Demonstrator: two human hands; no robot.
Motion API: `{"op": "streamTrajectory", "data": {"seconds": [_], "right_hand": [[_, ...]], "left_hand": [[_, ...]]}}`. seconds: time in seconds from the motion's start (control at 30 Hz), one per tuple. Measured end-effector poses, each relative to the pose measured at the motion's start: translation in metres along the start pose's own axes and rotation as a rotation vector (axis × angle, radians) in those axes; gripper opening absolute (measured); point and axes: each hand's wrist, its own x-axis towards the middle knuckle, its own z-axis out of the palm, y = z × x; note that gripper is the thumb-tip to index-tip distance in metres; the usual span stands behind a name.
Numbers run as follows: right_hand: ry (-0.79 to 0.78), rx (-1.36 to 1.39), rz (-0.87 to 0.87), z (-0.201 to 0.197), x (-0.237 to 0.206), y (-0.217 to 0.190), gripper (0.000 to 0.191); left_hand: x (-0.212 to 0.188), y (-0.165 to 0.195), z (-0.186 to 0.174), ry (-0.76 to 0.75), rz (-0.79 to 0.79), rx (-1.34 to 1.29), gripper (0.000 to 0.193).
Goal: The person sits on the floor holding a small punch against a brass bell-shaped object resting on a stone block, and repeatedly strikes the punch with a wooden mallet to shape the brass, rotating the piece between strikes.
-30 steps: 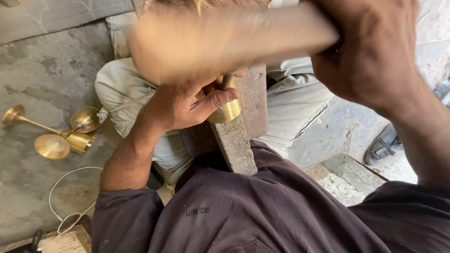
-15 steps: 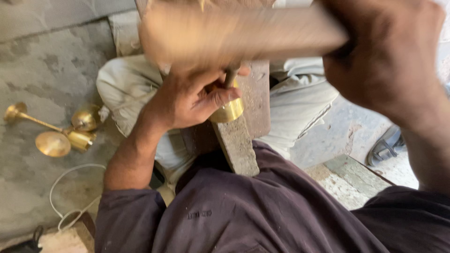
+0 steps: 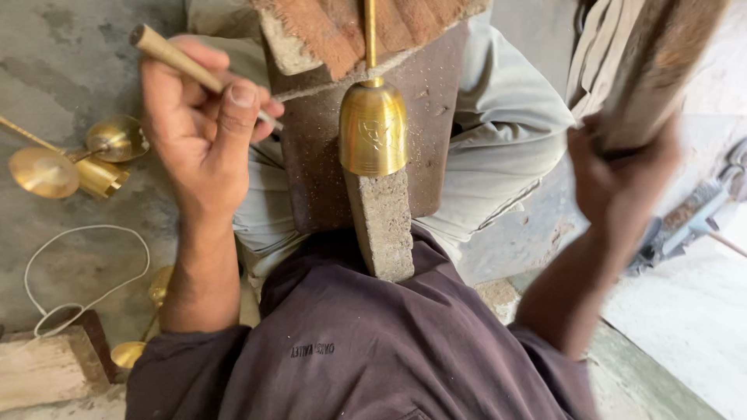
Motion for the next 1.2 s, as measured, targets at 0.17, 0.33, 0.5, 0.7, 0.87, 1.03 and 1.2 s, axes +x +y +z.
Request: {"op": "streamTrajectory", "data": {"seconds": [0.17,0.33,0.5,0.7,0.87,1.03,1.2], "right_hand": [[-0.023,-0.048,0.525,0.032,-0.059,0.086,0.035],[0.006,-0.117,0.739,0.023,-0.099,0.097,0.036],[0.004,0.081,0.627,0.01,-0.08,0.072,0.043],[-0.045,0.39,0.281,-0.008,-0.031,0.02,0.052],[-0.244,0.415,-0.047,-0.015,0.033,-0.034,0.067],[-0.211,0.144,-0.392,-0.037,0.081,-0.071,0.068],[-0.336,0.004,-0.361,-0.029,0.101,-0.11,0.039]], "left_hand": [[-0.042,-0.003,0.007,0.118,-0.257,-0.024,0.027],[-0.032,0.01,0.032,0.003,-0.142,0.112,0.038],[0.004,0.034,0.064,-0.212,0.171,0.378,0.036],[0.034,0.052,0.076,-0.349,0.117,0.395,0.034],[0.045,0.045,0.079,-0.38,0.216,0.524,0.03],[0.046,0.041,0.077,-0.387,0.235,0.499,0.025],[0.051,0.044,0.079,-0.396,0.238,0.574,0.026]]}}
